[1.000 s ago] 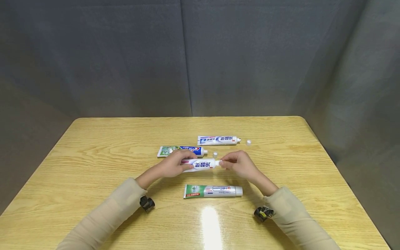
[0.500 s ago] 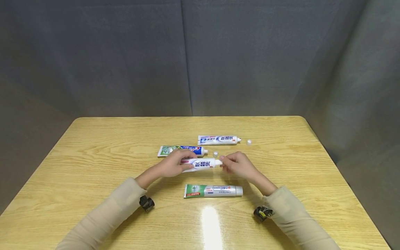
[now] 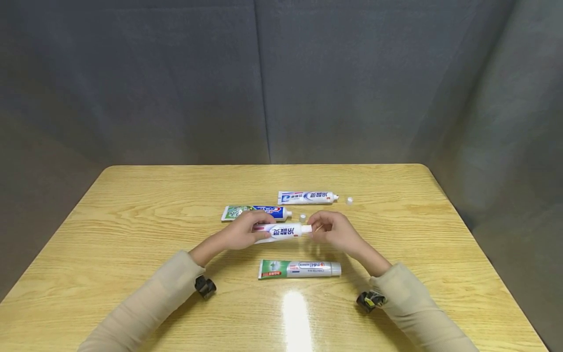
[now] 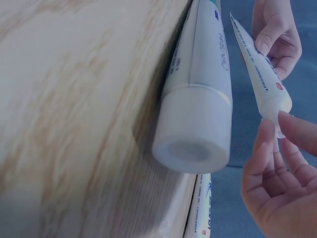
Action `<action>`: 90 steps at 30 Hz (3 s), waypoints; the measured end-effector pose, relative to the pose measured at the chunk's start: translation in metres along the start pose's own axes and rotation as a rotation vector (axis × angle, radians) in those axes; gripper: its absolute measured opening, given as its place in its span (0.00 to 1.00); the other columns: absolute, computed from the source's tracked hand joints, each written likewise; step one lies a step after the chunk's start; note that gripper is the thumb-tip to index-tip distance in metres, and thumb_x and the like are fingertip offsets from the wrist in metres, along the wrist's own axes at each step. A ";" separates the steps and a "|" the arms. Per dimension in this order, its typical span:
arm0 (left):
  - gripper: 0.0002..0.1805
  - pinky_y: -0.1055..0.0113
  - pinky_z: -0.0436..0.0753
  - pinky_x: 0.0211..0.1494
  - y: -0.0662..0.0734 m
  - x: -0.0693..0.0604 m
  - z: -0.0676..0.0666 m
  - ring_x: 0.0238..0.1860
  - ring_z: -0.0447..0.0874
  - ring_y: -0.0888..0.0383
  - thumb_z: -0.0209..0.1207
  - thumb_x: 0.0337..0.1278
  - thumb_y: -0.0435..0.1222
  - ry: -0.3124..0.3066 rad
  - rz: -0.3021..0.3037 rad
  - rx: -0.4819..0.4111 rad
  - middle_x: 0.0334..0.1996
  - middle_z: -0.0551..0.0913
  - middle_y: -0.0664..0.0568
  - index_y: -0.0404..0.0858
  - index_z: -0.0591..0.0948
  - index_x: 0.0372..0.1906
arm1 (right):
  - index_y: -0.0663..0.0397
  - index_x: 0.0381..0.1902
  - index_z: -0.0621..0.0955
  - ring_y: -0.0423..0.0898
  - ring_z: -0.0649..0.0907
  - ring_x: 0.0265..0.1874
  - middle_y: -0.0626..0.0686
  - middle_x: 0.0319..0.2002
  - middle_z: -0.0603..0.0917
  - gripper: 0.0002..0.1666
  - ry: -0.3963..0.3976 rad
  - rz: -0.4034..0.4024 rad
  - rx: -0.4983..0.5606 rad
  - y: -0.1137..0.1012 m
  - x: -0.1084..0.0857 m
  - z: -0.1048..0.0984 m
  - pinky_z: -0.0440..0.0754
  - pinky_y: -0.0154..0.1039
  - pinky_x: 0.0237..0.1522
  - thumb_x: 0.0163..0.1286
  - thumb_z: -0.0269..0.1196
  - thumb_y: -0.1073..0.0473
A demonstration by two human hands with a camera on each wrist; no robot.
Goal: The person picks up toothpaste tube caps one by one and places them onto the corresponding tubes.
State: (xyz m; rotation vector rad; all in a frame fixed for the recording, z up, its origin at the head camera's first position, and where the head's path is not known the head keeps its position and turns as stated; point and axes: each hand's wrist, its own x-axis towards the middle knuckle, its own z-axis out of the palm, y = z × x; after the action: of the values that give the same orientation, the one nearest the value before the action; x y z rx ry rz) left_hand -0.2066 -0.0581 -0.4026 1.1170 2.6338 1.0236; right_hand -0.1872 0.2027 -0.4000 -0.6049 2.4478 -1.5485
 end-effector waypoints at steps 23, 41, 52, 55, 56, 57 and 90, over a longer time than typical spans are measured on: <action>0.09 0.67 0.72 0.40 0.000 0.001 0.001 0.35 0.74 0.60 0.60 0.53 0.31 0.013 0.027 0.045 0.35 0.80 0.52 0.36 0.79 0.41 | 0.74 0.37 0.77 0.53 0.81 0.24 0.66 0.27 0.81 0.09 -0.026 0.076 0.018 -0.004 0.000 0.000 0.78 0.40 0.27 0.60 0.59 0.70; 0.10 0.67 0.73 0.42 0.000 0.002 0.002 0.39 0.76 0.59 0.61 0.52 0.31 -0.009 0.001 0.038 0.39 0.81 0.50 0.36 0.80 0.42 | 0.71 0.36 0.79 0.56 0.81 0.26 0.64 0.27 0.82 0.09 -0.039 0.064 -0.032 -0.002 -0.001 -0.001 0.78 0.43 0.30 0.60 0.61 0.67; 0.12 0.67 0.73 0.42 -0.005 0.003 0.004 0.39 0.76 0.58 0.62 0.51 0.32 -0.036 0.023 0.060 0.39 0.82 0.49 0.34 0.81 0.43 | 0.76 0.37 0.76 0.51 0.82 0.25 0.68 0.29 0.80 0.10 -0.094 0.144 0.103 0.007 0.002 -0.002 0.80 0.43 0.31 0.61 0.58 0.70; 0.14 0.67 0.73 0.43 -0.006 0.004 0.004 0.39 0.76 0.57 0.64 0.49 0.32 -0.053 0.026 0.056 0.40 0.82 0.49 0.33 0.81 0.43 | 0.78 0.38 0.75 0.49 0.82 0.25 0.67 0.29 0.80 0.10 -0.124 0.168 0.136 0.008 0.001 -0.002 0.80 0.43 0.33 0.61 0.57 0.71; 0.13 0.67 0.74 0.43 -0.007 0.004 0.004 0.39 0.77 0.57 0.64 0.49 0.31 -0.058 0.028 0.051 0.39 0.82 0.48 0.33 0.81 0.43 | 0.79 0.38 0.74 0.48 0.82 0.25 0.66 0.29 0.80 0.10 -0.130 0.177 0.146 0.009 0.002 -0.002 0.80 0.42 0.33 0.62 0.57 0.72; 0.13 0.68 0.74 0.43 -0.008 0.004 0.004 0.39 0.77 0.57 0.64 0.48 0.31 -0.061 0.028 0.051 0.39 0.82 0.49 0.33 0.81 0.42 | 0.79 0.38 0.74 0.47 0.82 0.24 0.66 0.29 0.80 0.11 -0.137 0.184 0.151 0.010 0.002 -0.002 0.80 0.42 0.32 0.62 0.57 0.71; 0.18 0.63 0.75 0.49 -0.011 -0.004 -0.007 0.44 0.78 0.51 0.62 0.52 0.32 -0.134 -0.023 0.007 0.46 0.80 0.43 0.29 0.77 0.49 | 0.79 0.42 0.73 0.47 0.82 0.26 0.62 0.30 0.82 0.12 -0.184 0.240 0.133 0.023 0.011 -0.005 0.80 0.40 0.31 0.65 0.52 0.71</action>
State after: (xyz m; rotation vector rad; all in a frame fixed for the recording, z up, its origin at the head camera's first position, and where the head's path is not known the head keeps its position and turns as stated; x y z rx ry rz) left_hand -0.2133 -0.0702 -0.4049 1.1133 2.5411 0.9018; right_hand -0.2040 0.2107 -0.4175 -0.3939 2.1724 -1.4739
